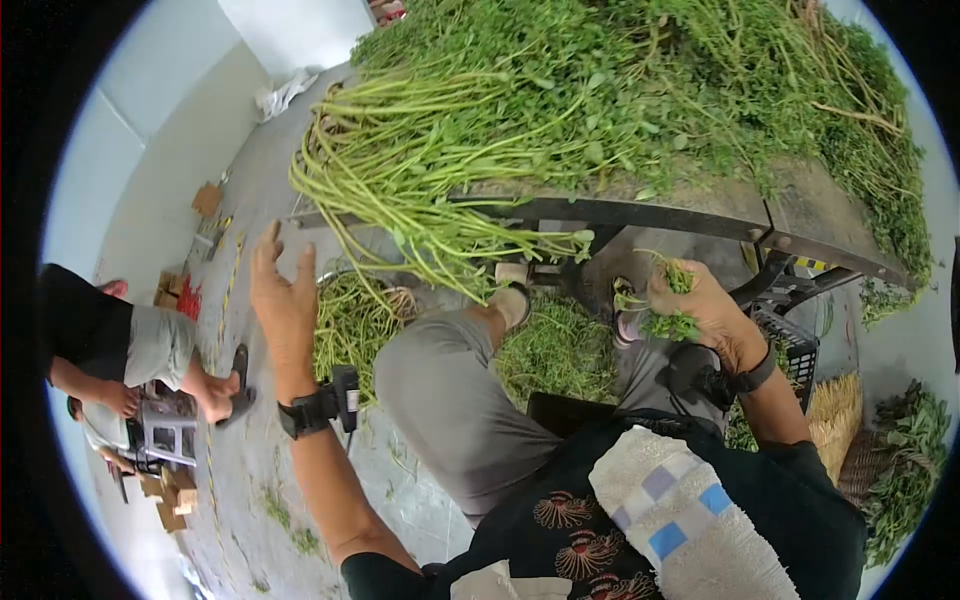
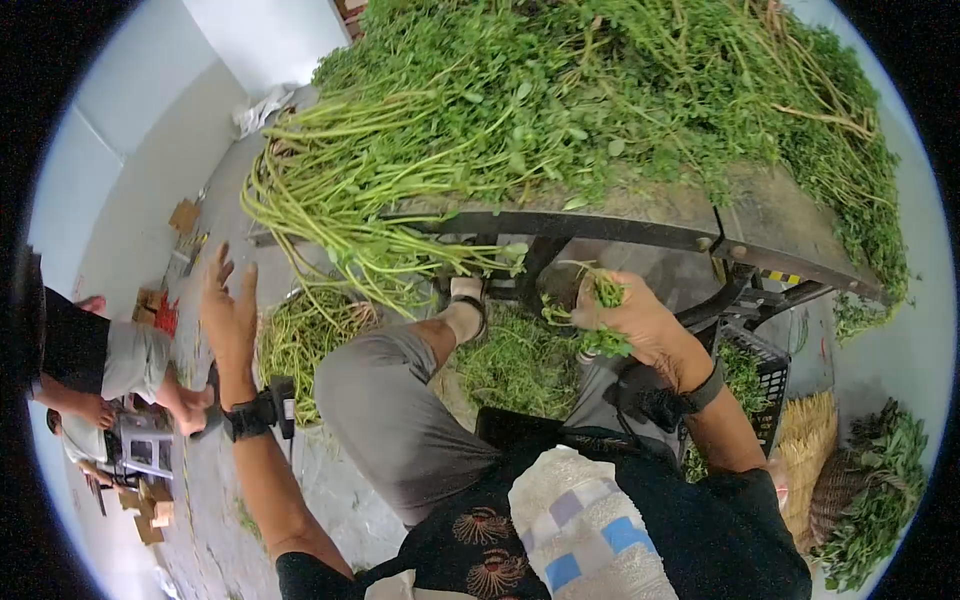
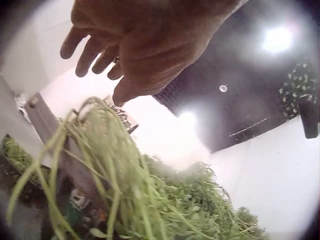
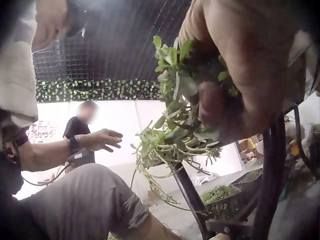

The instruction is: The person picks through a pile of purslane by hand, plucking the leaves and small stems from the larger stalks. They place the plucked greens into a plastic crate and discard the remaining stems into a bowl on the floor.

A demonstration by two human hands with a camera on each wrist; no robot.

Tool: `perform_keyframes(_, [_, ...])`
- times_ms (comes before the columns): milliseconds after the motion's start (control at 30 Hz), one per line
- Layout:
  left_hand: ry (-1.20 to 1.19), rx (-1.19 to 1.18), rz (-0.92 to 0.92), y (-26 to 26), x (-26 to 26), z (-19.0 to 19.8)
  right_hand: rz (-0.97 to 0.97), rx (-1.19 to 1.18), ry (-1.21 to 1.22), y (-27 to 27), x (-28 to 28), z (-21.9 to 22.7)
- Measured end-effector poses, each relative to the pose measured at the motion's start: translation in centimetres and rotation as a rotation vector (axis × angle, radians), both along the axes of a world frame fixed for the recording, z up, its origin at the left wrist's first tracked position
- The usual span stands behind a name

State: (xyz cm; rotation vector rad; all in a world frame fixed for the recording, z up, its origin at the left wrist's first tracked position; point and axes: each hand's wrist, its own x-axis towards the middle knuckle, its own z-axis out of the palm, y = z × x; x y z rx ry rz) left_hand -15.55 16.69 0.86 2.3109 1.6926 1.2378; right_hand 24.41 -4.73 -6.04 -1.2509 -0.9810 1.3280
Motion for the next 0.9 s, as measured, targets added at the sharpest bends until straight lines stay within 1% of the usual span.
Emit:
perform_keyframes(33, [-0.025, 0.089, -0.049, -0.1, 1.8, 0.6, 0.008, -0.012, -0.055, -0.3, -0.1, -0.1])
perform_keyframes(67, [-0.050, 0.175, -0.095, -0.6, 3.6, 1.3, -0.001, -0.004, -0.057, -0.7, -0.4, 0.1])
perform_keyframes(100, [-0.111, 0.180, -0.117, -1.5, 5.8, 2.2, -0.035, -0.048, -0.046, -1.1, -0.7, 0.4])
perform_keyframes(133, [-0.117, 0.192, -0.117, -1.6, 7.3, 2.4, -0.066, -0.091, -0.036, -1.4, -0.9, 0.7])
perform_keyframes(200, [-0.123, 0.111, -0.296, -1.1, 9.8, 2.0, -0.060, -0.068, -0.045, -2.0, -1.0, 0.4])
perform_keyframes(233, [-0.125, 0.115, -0.298, -0.8, 10.8, 1.6, -0.062, -0.062, -0.056, -2.2, -1.0, 0.1])
perform_keyframes(300, [0.019, 0.107, -0.473, -0.1, 12.9, 0.9, -0.061, -0.041, -0.050, -2.5, -0.9, -0.8])
perform_keyframes(333, [0.017, 0.117, -0.486, 0.0, 13.6, 0.5, -0.074, -0.032, -0.054, -2.7, -0.7, -0.8])
perform_keyframes(400, [0.242, 0.307, -0.413, -0.2, 13.9, -0.2, -0.054, -0.028, -0.132, -2.8, -1.0, -0.7])
perform_keyframes(433, [0.195, 0.265, -0.431, -0.1, 13.5, -0.4, -0.050, -0.024, -0.127, -2.9, -1.0, -0.9])
perform_keyframes(467, [0.205, 0.268, -0.426, 0.0, 12.9, -0.6, -0.055, -0.023, -0.128, -2.9, -1.0, -1.2])
perform_keyframes(533, [0.097, 0.064, -0.376, 0.6, 11.3, -1.2, -0.066, -0.024, -0.128, -3.0, -0.9, -1.8])
perform_keyframes(567, [0.045, 0.056, -0.398, 1.1, 11.0, -1.2, -0.069, -0.053, -0.130, -3.0, -0.9, -2.1])
perform_keyframes(600, [0.049, 0.060, -0.393, 1.1, 10.7, -1.4, -0.064, -0.049, -0.127, -3.0, -0.9, -2.3])
perform_keyframes(700, [-0.116, -0.001, -0.349, 1.0, 10.0, -1.7, -0.077, -0.055, -0.137, -2.7, -1.0, -2.8])
perform_keyframes(733, [-0.117, 0.003, -0.344, 1.1, 10.0, -1.9, -0.072, -0.050, -0.138, -2.5, -1.1, -2.7])
perform_keyframes(800, [-0.139, 0.113, -0.246, 1.4, 9.8, -2.3, -0.090, -0.036, -0.140, -2.4, -1.6, -2.0])
perform_keyframes(833, [-0.141, 0.117, -0.241, 1.8, 9.7, -2.3, -0.084, -0.033, -0.143, -2.2, -1.7, -1.7])
perform_keyframes(900, [-0.065, 0.094, -0.126, 2.5, 9.5, -1.9, -0.057, 0.041, -0.176, -1.2, -1.7, -0.7])
